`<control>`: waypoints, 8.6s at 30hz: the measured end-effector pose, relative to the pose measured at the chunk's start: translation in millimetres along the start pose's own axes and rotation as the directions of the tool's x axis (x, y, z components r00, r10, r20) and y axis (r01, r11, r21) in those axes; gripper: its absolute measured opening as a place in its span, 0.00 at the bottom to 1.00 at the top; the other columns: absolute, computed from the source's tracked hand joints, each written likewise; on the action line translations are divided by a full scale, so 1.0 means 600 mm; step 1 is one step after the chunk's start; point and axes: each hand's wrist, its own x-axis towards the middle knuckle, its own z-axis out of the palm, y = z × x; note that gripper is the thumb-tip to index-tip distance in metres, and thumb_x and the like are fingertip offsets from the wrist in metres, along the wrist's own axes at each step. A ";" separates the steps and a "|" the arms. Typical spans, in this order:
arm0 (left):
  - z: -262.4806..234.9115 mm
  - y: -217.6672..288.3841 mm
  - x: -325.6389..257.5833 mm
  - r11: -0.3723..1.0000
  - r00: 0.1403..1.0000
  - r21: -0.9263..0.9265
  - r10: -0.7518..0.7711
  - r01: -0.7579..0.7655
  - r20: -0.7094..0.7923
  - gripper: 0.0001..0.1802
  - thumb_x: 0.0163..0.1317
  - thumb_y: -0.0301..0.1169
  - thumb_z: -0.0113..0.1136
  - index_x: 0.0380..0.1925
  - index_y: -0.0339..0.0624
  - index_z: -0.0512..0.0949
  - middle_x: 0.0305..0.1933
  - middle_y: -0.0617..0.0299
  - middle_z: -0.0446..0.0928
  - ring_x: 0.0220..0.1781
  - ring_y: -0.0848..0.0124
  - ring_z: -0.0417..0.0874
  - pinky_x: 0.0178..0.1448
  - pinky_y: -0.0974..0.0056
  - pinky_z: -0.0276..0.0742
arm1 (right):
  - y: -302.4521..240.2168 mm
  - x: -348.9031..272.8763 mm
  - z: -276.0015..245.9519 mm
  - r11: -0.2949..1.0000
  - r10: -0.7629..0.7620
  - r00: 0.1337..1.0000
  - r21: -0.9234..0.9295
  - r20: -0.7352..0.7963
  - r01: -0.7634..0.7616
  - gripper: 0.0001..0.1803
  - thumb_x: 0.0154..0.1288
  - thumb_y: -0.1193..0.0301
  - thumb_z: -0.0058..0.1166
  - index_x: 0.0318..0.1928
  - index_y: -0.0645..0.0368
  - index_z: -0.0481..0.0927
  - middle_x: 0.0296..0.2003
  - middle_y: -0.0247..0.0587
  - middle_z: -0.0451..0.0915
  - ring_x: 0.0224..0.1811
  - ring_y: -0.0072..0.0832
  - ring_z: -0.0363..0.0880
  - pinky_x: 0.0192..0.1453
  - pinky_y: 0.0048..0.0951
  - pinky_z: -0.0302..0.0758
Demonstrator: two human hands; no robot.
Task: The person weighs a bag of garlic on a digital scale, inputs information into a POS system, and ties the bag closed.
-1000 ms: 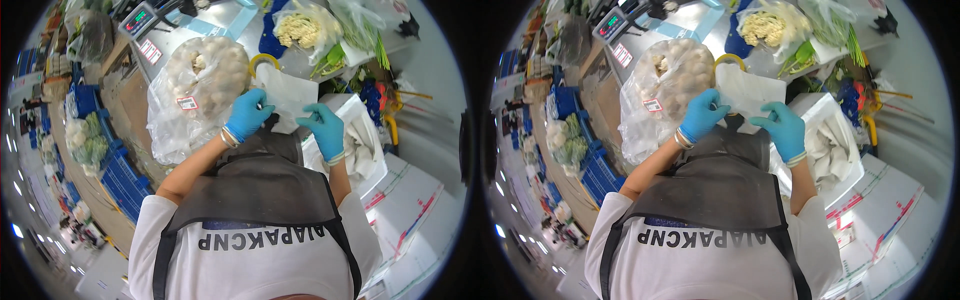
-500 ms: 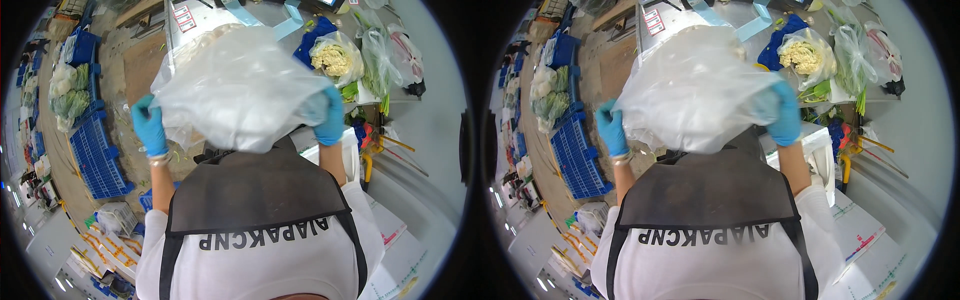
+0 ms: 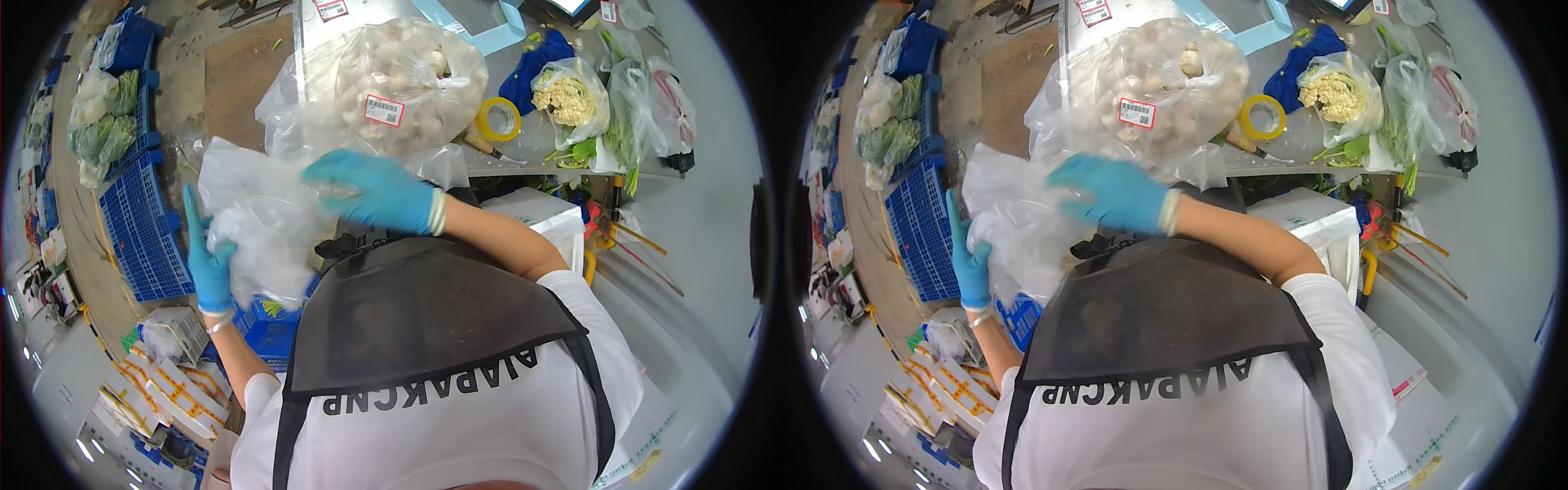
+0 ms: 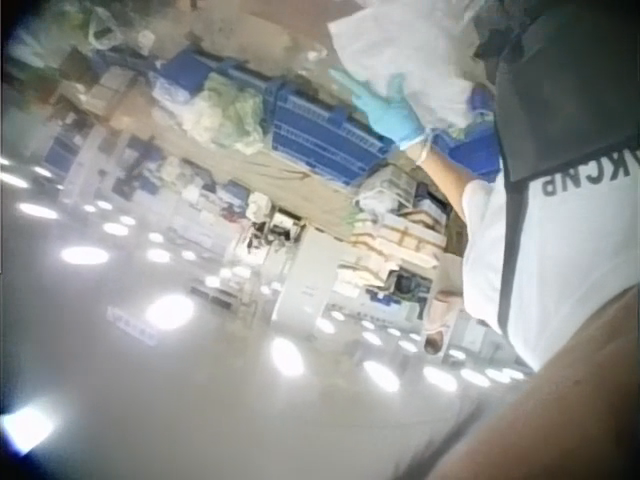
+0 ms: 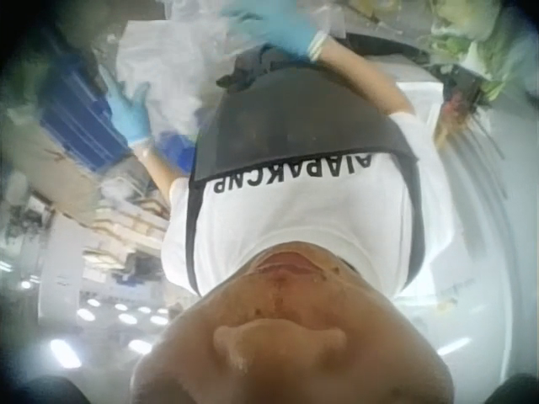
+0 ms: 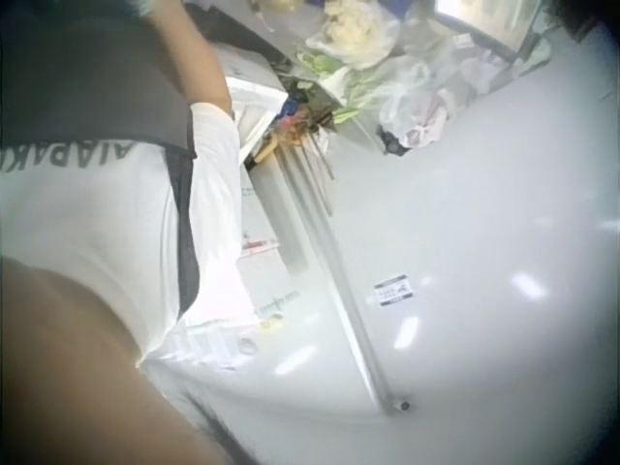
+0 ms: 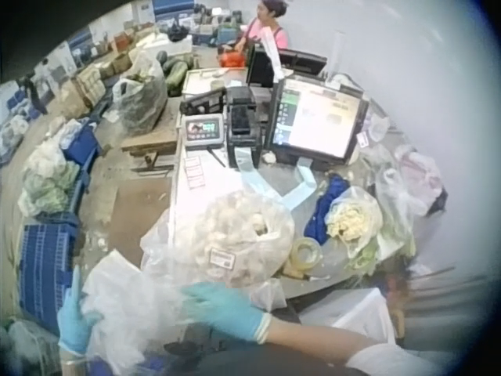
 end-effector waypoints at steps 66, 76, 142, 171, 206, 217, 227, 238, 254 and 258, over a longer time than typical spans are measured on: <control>0.490 0.112 0.371 0.636 0.498 0.026 0.577 -0.771 0.647 0.07 0.48 0.29 0.65 0.27 0.47 0.76 0.28 0.60 0.74 0.28 0.60 0.79 0.31 0.59 0.74 | 0.230 -0.029 -0.220 0.786 0.465 0.846 -0.319 -0.260 -0.530 0.06 0.55 0.69 0.53 0.30 0.57 0.80 0.29 0.48 0.82 0.31 0.44 0.81 0.37 0.40 0.77; 0.454 0.110 0.375 0.851 0.747 -0.090 0.500 -0.517 0.439 0.07 0.59 0.29 0.64 0.38 0.43 0.82 0.34 0.55 0.78 0.32 0.57 0.80 0.36 0.60 0.76 | 0.232 -0.040 -0.211 0.812 0.549 0.751 0.020 -0.368 -0.584 0.09 0.57 0.63 0.59 0.33 0.55 0.77 0.31 0.47 0.79 0.36 0.41 0.81 0.41 0.39 0.77; 0.384 0.175 0.315 0.969 0.828 0.014 0.205 -0.248 0.521 0.27 0.52 0.29 0.71 0.55 0.43 0.78 0.34 0.64 0.79 0.35 0.75 0.77 0.45 0.70 0.75 | 0.320 0.002 -0.180 0.826 0.418 0.866 -0.283 -0.274 -0.488 0.19 0.63 0.63 0.57 0.55 0.41 0.81 0.29 0.42 0.80 0.34 0.39 0.80 0.40 0.38 0.77; 0.420 0.095 0.544 0.463 0.961 -0.843 -0.102 0.274 0.257 0.10 0.59 0.21 0.60 0.41 0.39 0.78 0.38 0.63 0.79 0.40 0.71 0.80 0.47 0.67 0.77 | -0.132 -0.114 -0.598 0.979 0.199 0.573 0.184 -0.795 -0.085 0.20 0.68 0.59 0.58 0.49 0.64 0.78 0.39 0.42 0.83 0.42 0.28 0.81 0.52 0.30 0.76; 0.512 0.083 0.519 0.731 0.977 -0.672 0.037 0.117 0.210 0.17 0.71 0.35 0.47 0.51 0.36 0.76 0.43 0.61 0.77 0.46 0.74 0.75 0.52 0.66 0.74 | 0.006 0.047 -0.533 0.881 0.377 0.708 0.468 -0.598 -0.074 0.10 0.67 0.67 0.57 0.37 0.63 0.79 0.22 0.29 0.72 0.21 0.17 0.67 0.27 0.20 0.64; 0.542 -0.096 0.289 0.979 0.949 -0.093 -0.151 0.182 0.278 0.25 0.72 0.47 0.49 0.49 0.31 0.76 0.28 0.47 0.78 0.30 0.60 0.79 0.38 0.57 0.73 | 0.294 0.032 -0.284 0.876 0.480 0.755 0.278 -0.446 -0.393 0.12 0.67 0.65 0.57 0.40 0.62 0.83 0.31 0.40 0.84 0.31 0.25 0.81 0.38 0.28 0.76; 0.543 0.060 0.472 0.997 0.999 -0.075 -0.027 0.025 -0.032 0.14 0.63 0.30 0.53 0.44 0.35 0.80 0.36 0.50 0.82 0.37 0.60 0.83 0.45 0.62 0.76 | 0.276 0.020 -0.298 0.893 0.442 0.887 -0.162 0.133 -0.421 0.15 0.65 0.54 0.53 0.47 0.41 0.83 0.42 0.41 0.84 0.42 0.44 0.82 0.48 0.39 0.77; 0.600 0.200 0.305 0.925 0.894 0.091 0.326 -0.369 0.307 0.32 0.59 0.29 0.60 0.65 0.48 0.66 0.48 0.45 0.77 0.36 0.47 0.81 0.38 0.53 0.76 | 0.365 0.055 -0.304 0.440 0.607 0.794 0.845 -0.030 -0.305 0.21 0.68 0.75 0.46 0.61 0.63 0.72 0.47 0.37 0.79 0.47 0.24 0.79 0.47 0.25 0.79; 0.575 0.105 0.263 0.995 0.951 -0.059 0.093 -0.079 0.294 0.31 0.58 0.19 0.48 0.65 0.38 0.68 0.42 0.48 0.81 0.40 0.62 0.85 0.49 0.62 0.78 | 0.293 0.121 -0.635 0.809 0.574 0.723 -0.404 0.385 -0.428 0.36 0.60 0.54 0.64 0.66 0.51 0.72 0.49 0.44 0.83 0.49 0.28 0.81 0.56 0.30 0.76; 0.576 0.096 0.253 0.998 0.959 -0.070 0.023 -0.004 0.281 0.30 0.57 0.19 0.48 0.64 0.37 0.69 0.42 0.49 0.81 0.43 0.66 0.84 0.51 0.63 0.78 | 0.334 0.201 -0.714 0.542 0.392 0.857 -0.669 -0.334 -0.508 0.32 0.62 0.46 0.55 0.58 0.55 0.77 0.61 0.47 0.75 0.55 0.42 0.79 0.61 0.39 0.74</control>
